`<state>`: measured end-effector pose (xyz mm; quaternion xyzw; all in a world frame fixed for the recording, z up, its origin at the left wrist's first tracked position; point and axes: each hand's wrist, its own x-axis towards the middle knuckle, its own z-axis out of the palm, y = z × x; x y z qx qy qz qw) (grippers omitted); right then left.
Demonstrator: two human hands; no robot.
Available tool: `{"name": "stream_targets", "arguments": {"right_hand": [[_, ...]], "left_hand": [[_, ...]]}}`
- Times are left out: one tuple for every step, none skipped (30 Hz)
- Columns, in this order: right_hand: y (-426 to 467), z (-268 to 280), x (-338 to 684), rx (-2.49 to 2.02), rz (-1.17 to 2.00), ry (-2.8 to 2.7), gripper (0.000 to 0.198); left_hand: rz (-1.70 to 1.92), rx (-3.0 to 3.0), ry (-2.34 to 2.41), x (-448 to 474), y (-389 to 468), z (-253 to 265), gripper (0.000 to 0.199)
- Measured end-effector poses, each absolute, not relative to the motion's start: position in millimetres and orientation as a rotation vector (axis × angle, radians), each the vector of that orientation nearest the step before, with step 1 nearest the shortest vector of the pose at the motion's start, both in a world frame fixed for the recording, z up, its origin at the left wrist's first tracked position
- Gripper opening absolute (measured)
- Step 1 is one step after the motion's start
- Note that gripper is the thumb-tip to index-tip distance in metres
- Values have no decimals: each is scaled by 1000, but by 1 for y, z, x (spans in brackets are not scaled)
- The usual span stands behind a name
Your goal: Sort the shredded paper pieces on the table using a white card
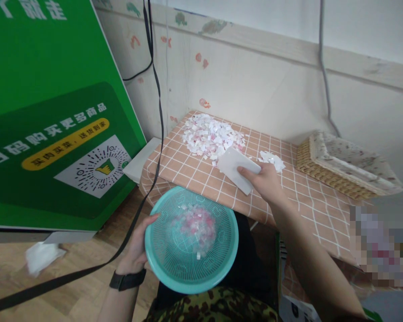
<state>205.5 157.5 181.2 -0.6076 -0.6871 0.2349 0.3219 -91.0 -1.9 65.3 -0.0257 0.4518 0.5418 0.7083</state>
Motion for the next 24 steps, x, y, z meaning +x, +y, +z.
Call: {"name": "stream_targets", "arguments": {"right_hand": [[158, 179, 206, -1583, 630, -1797, 32], [158, 178, 206, -1572, 645, -1791, 32], [158, 176, 206, -1562, 665, -1784, 32], [158, 175, 206, -1553, 692, -1774, 32], [158, 174, 205, -1544, 726, -1758, 32], [157, 173, 204, -1531, 769, -1740, 32], [156, 172, 203, -1520, 819, -1722, 32], [156, 172, 202, -1509, 870, -1707, 32], [155, 172, 201, -1497, 910, -1696, 33], [155, 173, 200, -1485, 933, -1685, 33], [155, 173, 200, -1476, 932, -1669, 32], [156, 173, 200, -1471, 907, -1640, 32], [158, 173, 201, -1471, 868, -1602, 31], [160, 173, 202, -1479, 828, -1561, 31], [162, 172, 204, -1494, 799, -1528, 30], [164, 171, 205, -1511, 788, -1500, 30], [166, 170, 206, -1522, 794, -1480, 30], [168, 169, 206, -1527, 814, -1468, 30], [169, 167, 206, -1526, 840, -1460, 30], [171, 165, 206, -1521, 865, -1453, 31], [172, 164, 206, -1514, 888, -1449, 32], [173, 162, 205, -1509, 904, -1447, 33], [173, 161, 204, -1510, 913, -1446, 33], [174, 160, 203, -1514, 919, -1444, 34]], "left_hand": [[1198, -52, 1003, -91, -2, 65, 11], [1192, -48, 1004, -91, -2, 65, 12], [1189, -46, 1007, -91, -2, 65, 12], [1185, -47, 1008, -91, -2, 65, 12], [1184, -49, 1009, -91, -2, 66, 13], [1185, -52, 1009, -90, -2, 67, 12], [1185, -56, 1008, -90, -2, 67, 12], [1186, -57, 1006, -90, -2, 68, 12], [1187, -59, 1002, -89, -1, 69, 12], [1186, -59, 999, -89, -1, 70, 12], [1183, -59, 997, -89, -1, 70, 12], [1180, -59, 994, -89, -1, 71, 12], [1179, -56, 993, -89, -1, 71, 12], [1181, -53, 994, -89, -2, 71, 12], [1183, -49, 996, -89, -2, 71, 13], [1184, -47, 997, -90, -2, 71, 13], [1187, -45, 997, -90, -1, 71, 13], [1189, -43, 998, -89, -1, 71, 13], [1190, -43, 998, -89, -1, 71, 13], [1193, -43, 998, -89, -1, 70, 13], [1196, -45, 998, -89, -1, 71, 12], [1200, -47, 999, -89, -1, 71, 11], [1201, -51, 998, -89, -2, 71, 11], [1201, -53, 997, -89, -2, 71, 10]]}}
